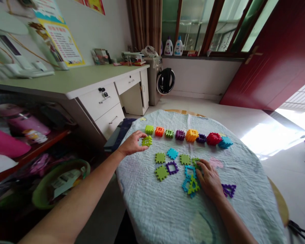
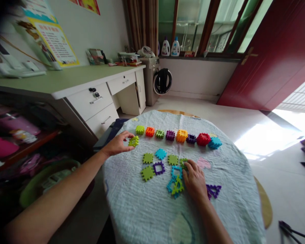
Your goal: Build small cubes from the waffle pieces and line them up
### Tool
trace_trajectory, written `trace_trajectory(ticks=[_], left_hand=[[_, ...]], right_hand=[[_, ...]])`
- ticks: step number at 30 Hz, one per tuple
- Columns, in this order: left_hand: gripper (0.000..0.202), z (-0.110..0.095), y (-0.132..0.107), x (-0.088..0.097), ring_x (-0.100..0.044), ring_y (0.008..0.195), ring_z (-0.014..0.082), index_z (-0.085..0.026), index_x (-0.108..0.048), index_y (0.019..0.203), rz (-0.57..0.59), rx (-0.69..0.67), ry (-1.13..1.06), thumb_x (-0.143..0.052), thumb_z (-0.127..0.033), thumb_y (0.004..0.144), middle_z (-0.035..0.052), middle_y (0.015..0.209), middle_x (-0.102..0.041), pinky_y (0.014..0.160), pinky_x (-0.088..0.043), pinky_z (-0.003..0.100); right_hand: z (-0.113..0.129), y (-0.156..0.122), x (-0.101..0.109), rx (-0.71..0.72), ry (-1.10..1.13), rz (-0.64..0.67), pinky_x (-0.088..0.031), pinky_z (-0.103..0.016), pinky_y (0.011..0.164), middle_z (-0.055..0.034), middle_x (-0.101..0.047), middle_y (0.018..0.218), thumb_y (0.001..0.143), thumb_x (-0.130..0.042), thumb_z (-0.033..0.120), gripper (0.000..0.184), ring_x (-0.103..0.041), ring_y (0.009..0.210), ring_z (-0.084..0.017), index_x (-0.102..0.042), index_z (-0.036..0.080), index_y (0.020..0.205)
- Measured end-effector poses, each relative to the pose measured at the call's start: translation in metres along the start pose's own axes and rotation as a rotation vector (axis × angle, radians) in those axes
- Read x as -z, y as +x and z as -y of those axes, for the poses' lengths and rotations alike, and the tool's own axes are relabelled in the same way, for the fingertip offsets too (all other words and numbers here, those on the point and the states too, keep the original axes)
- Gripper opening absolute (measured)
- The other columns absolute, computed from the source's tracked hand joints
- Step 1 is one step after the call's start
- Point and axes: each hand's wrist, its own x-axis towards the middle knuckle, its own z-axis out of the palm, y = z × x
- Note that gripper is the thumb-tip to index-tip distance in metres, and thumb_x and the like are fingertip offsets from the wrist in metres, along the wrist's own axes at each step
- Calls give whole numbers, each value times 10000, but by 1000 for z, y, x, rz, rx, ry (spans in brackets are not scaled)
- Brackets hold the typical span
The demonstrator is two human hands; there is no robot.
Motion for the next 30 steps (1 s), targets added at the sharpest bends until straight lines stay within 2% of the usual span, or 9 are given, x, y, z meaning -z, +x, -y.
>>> trace_trajectory(ticks=[5,8,12,17,22,30], left_hand=[[398,26,59,17,-614,905,239,-209,-693,907,-109,3,124,-799,-341,547,62,961,-640,894,-475,350],[351,39,87,15,-606,841,240,-217,-682,795,-71,26,169,-804,-275,470,44,870,-629,842,-468,328],[320,51,112,6,-589,779,222,-232,-654,694,3,36,145,-793,-228,406,16,798,-618,766,-452,294],[345,61,131,2,-596,786,229,-226,-689,750,69,22,150,-775,-223,415,25,833,-648,742,-449,284],[394,72,145,-3,-616,883,252,-219,-698,853,197,33,333,-765,-253,466,54,944,-677,774,-460,284],[526,78,149,-5,-623,1000,248,-194,-670,1016,348,105,401,-762,-311,512,49,1100,-690,874,-472,294]], right_hand=[[-2,0,-2,-17,-11,-3,-410,-482,1044,-91,-588,1331,918,-417,396,385,-536,1247,-276,-646,243,1188],[-3,1,-3,-15,-23,2,-418,-483,1043,-97,-592,1331,917,-419,402,396,-539,1249,-279,-647,231,1192],[-4,0,-3,-14,-35,4,-430,-465,1038,-90,-591,1340,916,-425,408,397,-546,1249,-271,-647,232,1195],[-5,0,-3,-11,-40,8,-432,-469,1037,-95,-589,1339,922,-417,404,399,-547,1247,-275,-643,229,1201],[-5,-2,-4,-11,-41,-2,-430,-456,1039,-81,-589,1340,923,-425,406,383,-546,1248,-270,-642,253,1199],[-4,-1,-3,-18,-45,17,-424,-445,1039,-83,-582,1352,928,-423,393,396,-540,1252,-262,-640,233,1218]])
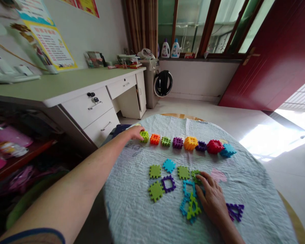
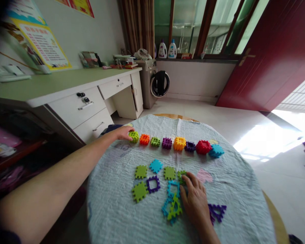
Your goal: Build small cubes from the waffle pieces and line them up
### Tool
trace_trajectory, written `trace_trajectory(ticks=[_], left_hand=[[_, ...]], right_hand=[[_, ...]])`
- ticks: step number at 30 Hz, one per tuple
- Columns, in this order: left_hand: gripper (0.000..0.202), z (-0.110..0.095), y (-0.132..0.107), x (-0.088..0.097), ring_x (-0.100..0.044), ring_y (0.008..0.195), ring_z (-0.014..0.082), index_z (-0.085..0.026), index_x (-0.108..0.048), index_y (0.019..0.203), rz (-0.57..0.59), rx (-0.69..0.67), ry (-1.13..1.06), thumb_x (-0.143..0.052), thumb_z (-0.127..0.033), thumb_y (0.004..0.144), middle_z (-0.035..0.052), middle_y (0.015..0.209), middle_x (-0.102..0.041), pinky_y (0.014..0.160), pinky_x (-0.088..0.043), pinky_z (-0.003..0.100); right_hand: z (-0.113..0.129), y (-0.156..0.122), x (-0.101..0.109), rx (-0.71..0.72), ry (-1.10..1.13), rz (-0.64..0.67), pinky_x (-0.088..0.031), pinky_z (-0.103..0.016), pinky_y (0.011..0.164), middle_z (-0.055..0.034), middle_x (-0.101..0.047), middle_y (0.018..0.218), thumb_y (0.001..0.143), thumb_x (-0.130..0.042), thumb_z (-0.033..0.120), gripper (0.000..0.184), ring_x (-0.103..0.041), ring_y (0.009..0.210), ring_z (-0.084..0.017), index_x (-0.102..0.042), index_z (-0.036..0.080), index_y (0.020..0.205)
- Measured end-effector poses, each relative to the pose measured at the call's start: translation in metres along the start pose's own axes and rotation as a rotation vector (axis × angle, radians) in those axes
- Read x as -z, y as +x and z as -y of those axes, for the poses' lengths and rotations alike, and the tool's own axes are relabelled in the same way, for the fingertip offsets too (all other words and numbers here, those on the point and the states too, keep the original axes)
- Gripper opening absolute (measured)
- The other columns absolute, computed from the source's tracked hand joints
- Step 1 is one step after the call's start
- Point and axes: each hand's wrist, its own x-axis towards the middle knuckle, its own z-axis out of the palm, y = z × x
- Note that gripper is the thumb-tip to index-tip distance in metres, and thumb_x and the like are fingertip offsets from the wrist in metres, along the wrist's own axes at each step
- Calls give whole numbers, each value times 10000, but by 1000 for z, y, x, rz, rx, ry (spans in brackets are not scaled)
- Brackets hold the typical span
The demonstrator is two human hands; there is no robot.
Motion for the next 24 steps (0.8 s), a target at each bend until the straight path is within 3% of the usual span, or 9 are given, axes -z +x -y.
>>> trace_trajectory(ticks=[8,15,18,20,24], left_hand=[[563,-4,-6,3,-636,1017,246,-146,-632,1110,46,29,6,-719,-328,584,84,1157,-669,878,-487,296],[538,-29,-40,12,-609,1065,263,-148,-623,1121,-100,-73,47,-709,-353,630,100,1155,-647,973,-448,343],[502,-49,-68,-6,-571,1110,278,-172,-632,1114,-90,-148,115,-708,-361,656,98,1148,-643,1015,-418,370],[494,-59,-84,-25,-559,1120,277,-186,-636,1126,-23,-172,107,-710,-360,670,91,1150,-642,1009,-419,370],[512,-63,-101,-56,-577,1082,261,-208,-645,1137,49,-158,21,-725,-413,675,80,1143,-625,956,-450,348]], right_hand=[[0,0,0,13,18,-19,-437,-469,1028,-95,-586,1345,918,-451,372,388,-549,1234,-276,-646,224,1219],[0,0,0,7,23,-31,-447,-449,1016,-89,-594,1331,902,-479,366,373,-559,1221,-272,-655,235,1204],[0,1,0,3,26,-26,-442,-453,1020,-87,-594,1332,905,-474,375,372,-554,1227,-273,-655,240,1200],[1,1,0,-1,26,-20,-439,-459,1021,-89,-590,1337,910,-465,378,376,-550,1231,-274,-652,237,1204],[1,1,1,-1,23,-16,-438,-469,1021,-94,-587,1338,912,-460,374,380,-549,1231,-277,-649,229,1208]])
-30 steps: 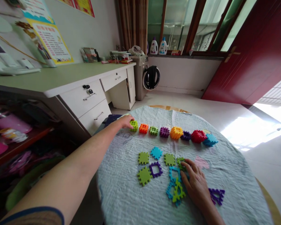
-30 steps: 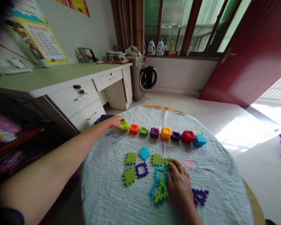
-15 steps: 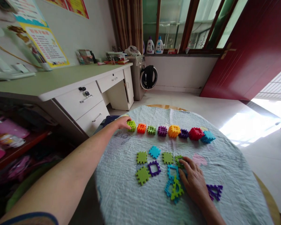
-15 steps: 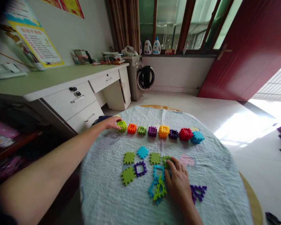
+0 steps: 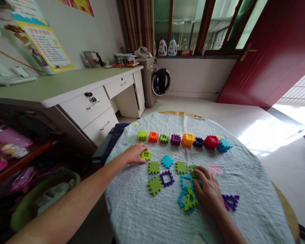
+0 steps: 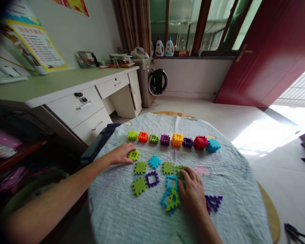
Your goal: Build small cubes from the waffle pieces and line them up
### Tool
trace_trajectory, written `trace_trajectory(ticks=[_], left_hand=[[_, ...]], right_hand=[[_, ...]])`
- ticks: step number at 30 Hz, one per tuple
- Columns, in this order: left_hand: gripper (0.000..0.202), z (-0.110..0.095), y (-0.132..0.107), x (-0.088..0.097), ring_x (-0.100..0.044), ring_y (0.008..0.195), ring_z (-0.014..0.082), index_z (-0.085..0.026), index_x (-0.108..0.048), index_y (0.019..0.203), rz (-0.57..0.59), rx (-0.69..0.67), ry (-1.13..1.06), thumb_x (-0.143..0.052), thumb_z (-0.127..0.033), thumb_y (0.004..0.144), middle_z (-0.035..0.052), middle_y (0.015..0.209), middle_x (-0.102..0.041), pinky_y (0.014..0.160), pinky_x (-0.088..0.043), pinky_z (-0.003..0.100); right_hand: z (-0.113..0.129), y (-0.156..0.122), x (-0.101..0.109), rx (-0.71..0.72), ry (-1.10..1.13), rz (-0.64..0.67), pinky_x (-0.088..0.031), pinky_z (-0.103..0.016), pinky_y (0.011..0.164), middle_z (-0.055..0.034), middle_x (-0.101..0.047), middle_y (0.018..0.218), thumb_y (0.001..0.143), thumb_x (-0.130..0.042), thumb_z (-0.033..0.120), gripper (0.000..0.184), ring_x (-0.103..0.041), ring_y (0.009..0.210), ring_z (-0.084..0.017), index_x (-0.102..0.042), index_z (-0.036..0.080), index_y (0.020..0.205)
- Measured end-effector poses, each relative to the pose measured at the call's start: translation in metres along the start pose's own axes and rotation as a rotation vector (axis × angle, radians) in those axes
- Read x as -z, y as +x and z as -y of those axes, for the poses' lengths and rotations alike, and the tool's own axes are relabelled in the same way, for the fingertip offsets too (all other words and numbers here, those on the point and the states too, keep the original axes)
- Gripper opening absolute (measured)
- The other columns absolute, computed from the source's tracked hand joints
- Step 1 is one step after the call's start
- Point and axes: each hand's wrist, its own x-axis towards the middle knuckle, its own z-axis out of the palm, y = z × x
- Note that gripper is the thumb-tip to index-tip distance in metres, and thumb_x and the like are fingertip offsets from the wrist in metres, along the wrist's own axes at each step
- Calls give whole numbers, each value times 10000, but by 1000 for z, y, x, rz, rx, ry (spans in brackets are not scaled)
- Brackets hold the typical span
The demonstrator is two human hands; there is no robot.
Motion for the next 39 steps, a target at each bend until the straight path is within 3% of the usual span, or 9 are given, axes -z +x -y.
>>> trace_trajectory(ticks=[3,7,10,13,18,26,39], left_hand=[[512,5,-5,-1,-603,1038,243,-223,-644,1145,-31,25,-101,-725,-431,684,64,1124,-633,925,-469,338],[538,18,-6,18,-628,991,234,-196,-634,1159,-141,91,-163,-741,-403,674,76,1113,-644,905,-490,341],[556,29,4,33,-625,1033,247,-170,-626,1172,-283,145,-128,-750,-367,667,99,1147,-638,955,-481,357],[569,38,21,43,-624,1058,251,-169,-623,1175,-348,166,-80,-760,-333,647,100,1177,-633,973,-480,354],[550,48,46,50,-620,1096,265,-177,-637,1144,-326,195,9,-765,-330,631,99,1198,-637,1003,-468,352],[595,61,57,58,-589,1182,282,-175,-611,1206,-244,220,54,-743,-322,645,105,1276,-629,1050,-431,352],[551,68,79,50,-626,1097,279,-185,-643,1130,-154,235,63,-768,-322,611,90,1203,-668,951,-472,325]], right_hand=[[0,0,1,0,-2,6,-435,-463,1029,-95,-585,1339,911,-462,374,383,-549,1234,-275,-648,224,1210],[0,0,0,-3,-4,16,-429,-477,1034,-102,-578,1349,922,-440,383,395,-541,1243,-279,-640,213,1218],[-1,0,0,3,-2,18,-428,-480,1034,-102,-574,1354,924,-435,382,396,-542,1240,-277,-638,212,1218],[-1,0,0,6,1,18,-434,-474,1027,-97,-575,1352,919,-441,378,387,-547,1232,-273,-638,221,1213],[0,0,1,1,8,5,-433,-462,1030,-91,-580,1345,911,-451,376,381,-547,1233,-267,-639,233,1210],[0,0,2,0,20,8,-427,-470,1034,-94,-581,1341,913,-454,375,376,-548,1232,-271,-639,233,1208],[-1,-2,1,2,9,10,-425,-455,1034,-87,-575,1351,918,-448,390,389,-541,1240,-265,-635,228,1219]])
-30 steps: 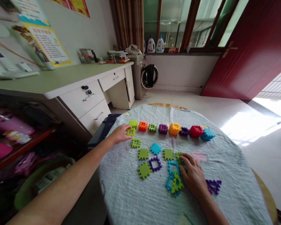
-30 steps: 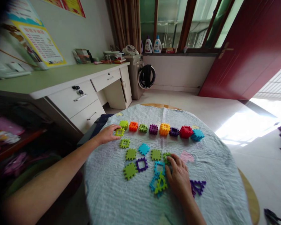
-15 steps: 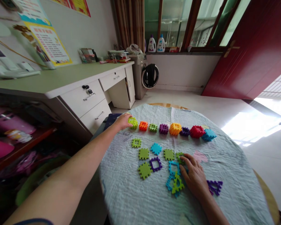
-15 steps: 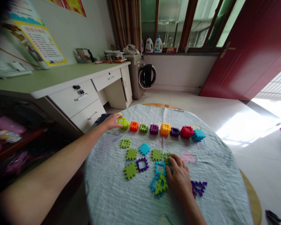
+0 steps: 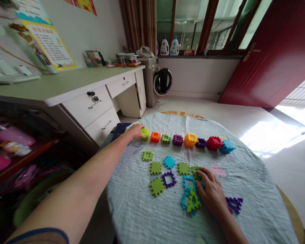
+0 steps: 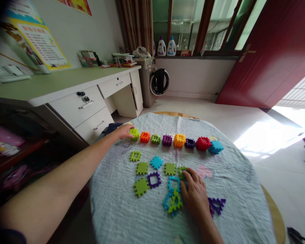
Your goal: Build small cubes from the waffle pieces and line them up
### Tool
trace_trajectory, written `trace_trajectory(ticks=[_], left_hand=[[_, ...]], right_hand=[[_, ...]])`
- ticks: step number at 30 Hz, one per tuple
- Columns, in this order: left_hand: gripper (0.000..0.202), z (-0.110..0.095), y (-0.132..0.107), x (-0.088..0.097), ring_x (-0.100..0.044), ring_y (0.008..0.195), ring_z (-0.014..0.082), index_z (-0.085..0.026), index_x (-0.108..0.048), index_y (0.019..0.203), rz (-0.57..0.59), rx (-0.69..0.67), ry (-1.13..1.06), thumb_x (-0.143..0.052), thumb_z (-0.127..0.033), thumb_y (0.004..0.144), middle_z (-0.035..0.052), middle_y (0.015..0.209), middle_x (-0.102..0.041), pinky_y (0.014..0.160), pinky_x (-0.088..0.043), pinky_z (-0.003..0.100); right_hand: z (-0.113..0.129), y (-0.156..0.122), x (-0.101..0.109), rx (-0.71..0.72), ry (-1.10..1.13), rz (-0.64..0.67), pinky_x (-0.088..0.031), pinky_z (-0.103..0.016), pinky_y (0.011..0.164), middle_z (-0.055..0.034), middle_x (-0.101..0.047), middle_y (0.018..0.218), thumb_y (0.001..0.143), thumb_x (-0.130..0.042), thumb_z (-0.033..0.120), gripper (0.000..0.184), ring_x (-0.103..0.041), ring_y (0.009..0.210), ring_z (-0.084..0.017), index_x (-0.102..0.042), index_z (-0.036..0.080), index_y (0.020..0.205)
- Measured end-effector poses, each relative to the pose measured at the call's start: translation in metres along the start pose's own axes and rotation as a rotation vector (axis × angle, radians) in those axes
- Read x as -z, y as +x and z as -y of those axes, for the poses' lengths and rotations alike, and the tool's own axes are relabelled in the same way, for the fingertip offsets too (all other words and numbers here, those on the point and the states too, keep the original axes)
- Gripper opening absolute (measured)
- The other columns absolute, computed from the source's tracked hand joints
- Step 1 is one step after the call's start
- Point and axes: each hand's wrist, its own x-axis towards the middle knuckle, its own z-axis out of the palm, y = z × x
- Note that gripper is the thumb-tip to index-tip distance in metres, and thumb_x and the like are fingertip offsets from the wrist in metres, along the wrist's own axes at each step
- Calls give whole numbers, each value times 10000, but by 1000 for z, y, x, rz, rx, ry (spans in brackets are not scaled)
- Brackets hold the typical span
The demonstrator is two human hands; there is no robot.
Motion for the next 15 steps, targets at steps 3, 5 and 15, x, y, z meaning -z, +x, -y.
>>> trace_trajectory(ticks=[3,5,15], left_hand=[[535,1,3,-6,-641,1033,283,-182,-653,1085,23,13,8,-773,-360,595,83,1120,-688,901,-489,332],[566,1,2,-8,-635,1048,281,-185,-637,1114,25,16,7,-771,-371,597,84,1133,-682,914,-485,333],[586,-11,-54,4,-511,1267,271,-189,-494,1297,-348,-15,-118,-671,-320,753,113,1311,-560,1125,-376,401]], right_hand=[[0,0,0,0,6,-5,-428,-458,1028,-86,-582,1342,913,-458,384,377,-544,1234,-267,-640,236,1208],[0,1,0,-1,7,-7,-431,-463,1025,-85,-584,1339,908,-463,382,374,-548,1229,-269,-643,241,1205],[0,1,-1,-3,57,-29,-435,-465,1025,-85,-588,1323,888,-480,372,368,-556,1212,-268,-652,248,1189]])
